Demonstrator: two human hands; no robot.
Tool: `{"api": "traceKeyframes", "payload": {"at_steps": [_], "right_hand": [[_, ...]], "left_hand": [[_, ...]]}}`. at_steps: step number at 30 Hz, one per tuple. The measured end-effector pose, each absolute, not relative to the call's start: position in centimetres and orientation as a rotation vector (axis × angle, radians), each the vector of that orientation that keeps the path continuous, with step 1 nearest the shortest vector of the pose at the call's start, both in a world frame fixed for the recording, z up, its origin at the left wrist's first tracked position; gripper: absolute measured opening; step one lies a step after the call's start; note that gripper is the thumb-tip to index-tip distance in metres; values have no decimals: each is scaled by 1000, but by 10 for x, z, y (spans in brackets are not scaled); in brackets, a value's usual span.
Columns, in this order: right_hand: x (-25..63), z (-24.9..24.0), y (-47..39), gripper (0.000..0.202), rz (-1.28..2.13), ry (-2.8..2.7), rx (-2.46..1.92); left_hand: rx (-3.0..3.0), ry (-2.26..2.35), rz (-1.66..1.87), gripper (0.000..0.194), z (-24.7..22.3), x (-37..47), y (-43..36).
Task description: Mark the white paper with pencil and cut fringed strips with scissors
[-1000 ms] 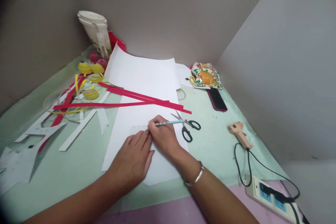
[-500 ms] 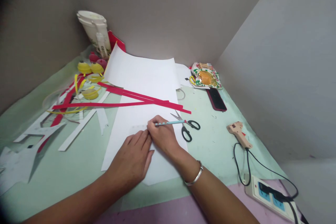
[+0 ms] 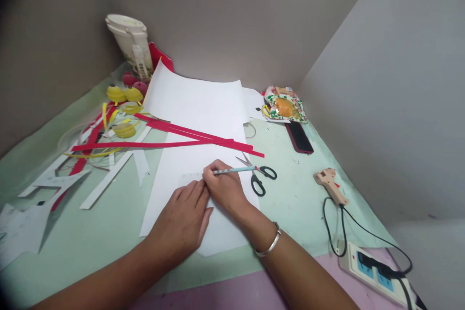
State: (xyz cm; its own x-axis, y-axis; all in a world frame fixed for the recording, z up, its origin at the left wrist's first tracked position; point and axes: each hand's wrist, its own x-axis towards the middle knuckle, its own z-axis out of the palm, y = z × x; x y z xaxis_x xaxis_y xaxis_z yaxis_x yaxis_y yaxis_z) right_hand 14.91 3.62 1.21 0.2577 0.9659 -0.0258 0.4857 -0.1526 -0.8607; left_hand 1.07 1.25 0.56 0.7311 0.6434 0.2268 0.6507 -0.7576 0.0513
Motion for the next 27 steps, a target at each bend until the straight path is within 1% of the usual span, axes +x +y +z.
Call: {"api": "traceKeyframes", "payload": {"at_steps": [27], "right_hand": [[150, 12, 36, 16, 780, -1302, -1755]], "left_hand": [[-2871, -1086, -379, 44, 4, 11, 12]]}}
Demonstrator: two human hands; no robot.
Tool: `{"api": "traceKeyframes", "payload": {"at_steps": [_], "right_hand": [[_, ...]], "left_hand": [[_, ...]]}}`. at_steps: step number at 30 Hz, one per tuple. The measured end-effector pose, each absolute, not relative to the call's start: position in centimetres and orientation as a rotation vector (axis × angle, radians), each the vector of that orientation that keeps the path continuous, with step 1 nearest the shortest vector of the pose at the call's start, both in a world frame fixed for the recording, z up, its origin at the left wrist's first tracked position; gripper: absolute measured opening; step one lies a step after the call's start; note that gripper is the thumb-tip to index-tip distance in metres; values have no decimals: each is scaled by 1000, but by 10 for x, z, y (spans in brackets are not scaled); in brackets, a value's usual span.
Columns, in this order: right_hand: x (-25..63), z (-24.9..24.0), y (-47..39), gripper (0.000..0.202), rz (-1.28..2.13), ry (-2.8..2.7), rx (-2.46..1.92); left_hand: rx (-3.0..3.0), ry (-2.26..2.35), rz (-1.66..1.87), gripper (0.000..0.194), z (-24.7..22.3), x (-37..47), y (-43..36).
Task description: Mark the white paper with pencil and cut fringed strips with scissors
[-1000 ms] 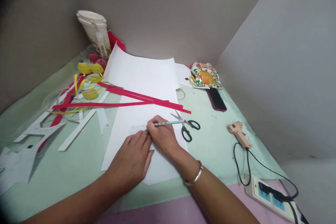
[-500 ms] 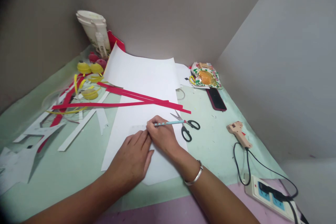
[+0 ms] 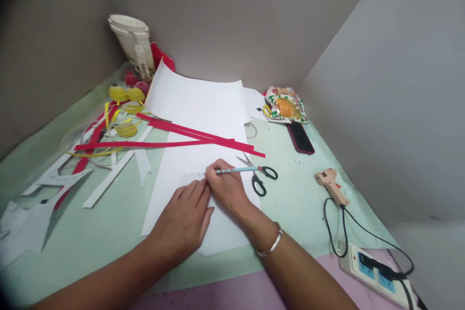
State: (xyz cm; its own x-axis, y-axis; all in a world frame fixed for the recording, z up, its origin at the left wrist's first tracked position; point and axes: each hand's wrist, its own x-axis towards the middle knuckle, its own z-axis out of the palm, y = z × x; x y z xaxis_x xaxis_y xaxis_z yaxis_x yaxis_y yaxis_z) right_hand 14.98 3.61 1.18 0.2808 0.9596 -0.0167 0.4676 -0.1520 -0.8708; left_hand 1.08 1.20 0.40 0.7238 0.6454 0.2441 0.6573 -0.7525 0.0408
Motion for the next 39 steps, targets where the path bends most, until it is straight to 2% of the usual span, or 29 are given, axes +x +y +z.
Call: {"api": "traceKeyframes", "payload": {"at_steps": [39], "right_hand": [[148, 13, 36, 17, 769, -1358, -1768]], "left_hand": [[-2900, -1081, -373, 42, 7, 10, 12]]}}
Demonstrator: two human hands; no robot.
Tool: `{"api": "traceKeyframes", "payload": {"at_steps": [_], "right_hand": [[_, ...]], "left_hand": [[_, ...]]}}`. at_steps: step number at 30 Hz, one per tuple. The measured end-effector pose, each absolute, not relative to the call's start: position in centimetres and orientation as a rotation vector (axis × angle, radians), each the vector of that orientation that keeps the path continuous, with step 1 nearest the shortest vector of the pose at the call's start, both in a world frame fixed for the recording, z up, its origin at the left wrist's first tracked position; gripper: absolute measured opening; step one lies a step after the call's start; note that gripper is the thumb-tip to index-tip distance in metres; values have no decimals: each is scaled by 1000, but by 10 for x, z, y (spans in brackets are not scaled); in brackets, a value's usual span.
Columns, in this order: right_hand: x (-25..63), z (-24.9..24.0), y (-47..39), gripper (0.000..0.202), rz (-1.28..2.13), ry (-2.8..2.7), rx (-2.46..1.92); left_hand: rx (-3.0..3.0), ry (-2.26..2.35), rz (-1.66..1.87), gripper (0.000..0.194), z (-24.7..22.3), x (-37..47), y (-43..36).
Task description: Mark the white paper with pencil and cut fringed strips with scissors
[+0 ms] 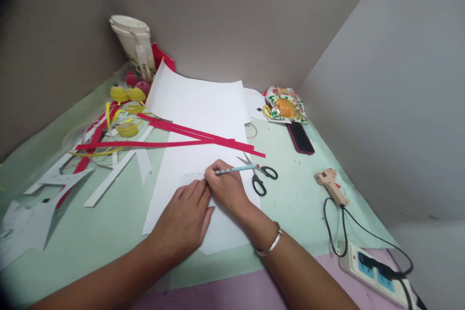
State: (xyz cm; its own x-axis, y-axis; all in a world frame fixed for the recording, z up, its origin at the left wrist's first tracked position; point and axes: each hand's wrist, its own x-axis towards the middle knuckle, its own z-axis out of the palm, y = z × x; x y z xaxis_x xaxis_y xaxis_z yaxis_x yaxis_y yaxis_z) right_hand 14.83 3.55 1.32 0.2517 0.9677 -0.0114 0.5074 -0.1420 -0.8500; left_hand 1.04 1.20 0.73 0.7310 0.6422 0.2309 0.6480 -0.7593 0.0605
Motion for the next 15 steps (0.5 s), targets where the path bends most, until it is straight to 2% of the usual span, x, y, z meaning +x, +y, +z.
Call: {"api": "traceKeyframes", "payload": {"at_steps": [15], "right_hand": [[148, 12, 36, 17, 772, -1353, -1758]], "left_hand": [[-2896, -1088, -374, 41, 5, 11, 12]]}}
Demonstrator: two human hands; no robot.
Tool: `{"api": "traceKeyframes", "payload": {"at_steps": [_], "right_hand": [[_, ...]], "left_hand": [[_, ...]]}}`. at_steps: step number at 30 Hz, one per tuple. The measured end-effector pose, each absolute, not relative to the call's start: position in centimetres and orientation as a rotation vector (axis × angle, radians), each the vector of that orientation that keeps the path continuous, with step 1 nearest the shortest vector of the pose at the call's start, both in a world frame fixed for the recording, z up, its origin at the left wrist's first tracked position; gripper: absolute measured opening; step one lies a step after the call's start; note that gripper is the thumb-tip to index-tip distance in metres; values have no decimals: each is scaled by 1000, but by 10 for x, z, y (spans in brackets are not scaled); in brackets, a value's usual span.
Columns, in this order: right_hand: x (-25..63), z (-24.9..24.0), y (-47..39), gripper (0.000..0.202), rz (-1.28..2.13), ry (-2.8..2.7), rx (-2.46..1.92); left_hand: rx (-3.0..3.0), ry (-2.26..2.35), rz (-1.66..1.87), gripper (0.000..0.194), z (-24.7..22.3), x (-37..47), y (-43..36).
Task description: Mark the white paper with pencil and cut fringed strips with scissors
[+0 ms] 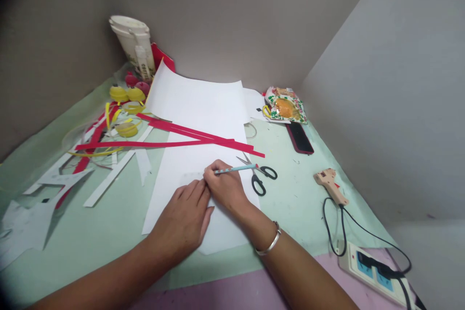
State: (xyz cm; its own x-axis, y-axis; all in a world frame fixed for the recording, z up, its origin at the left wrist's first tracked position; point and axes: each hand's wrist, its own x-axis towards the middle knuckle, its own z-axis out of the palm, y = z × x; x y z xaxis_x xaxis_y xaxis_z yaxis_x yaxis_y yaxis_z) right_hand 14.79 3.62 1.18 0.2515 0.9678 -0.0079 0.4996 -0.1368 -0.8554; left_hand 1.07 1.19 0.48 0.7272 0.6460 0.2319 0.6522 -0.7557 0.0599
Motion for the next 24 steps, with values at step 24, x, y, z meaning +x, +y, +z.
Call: {"api": "traceKeyframes", "payload": {"at_steps": [24], "right_hand": [[148, 10, 37, 17, 774, -1317, -1744]], "left_hand": [[-2903, -1097, -358, 42, 5, 12, 12]]}}
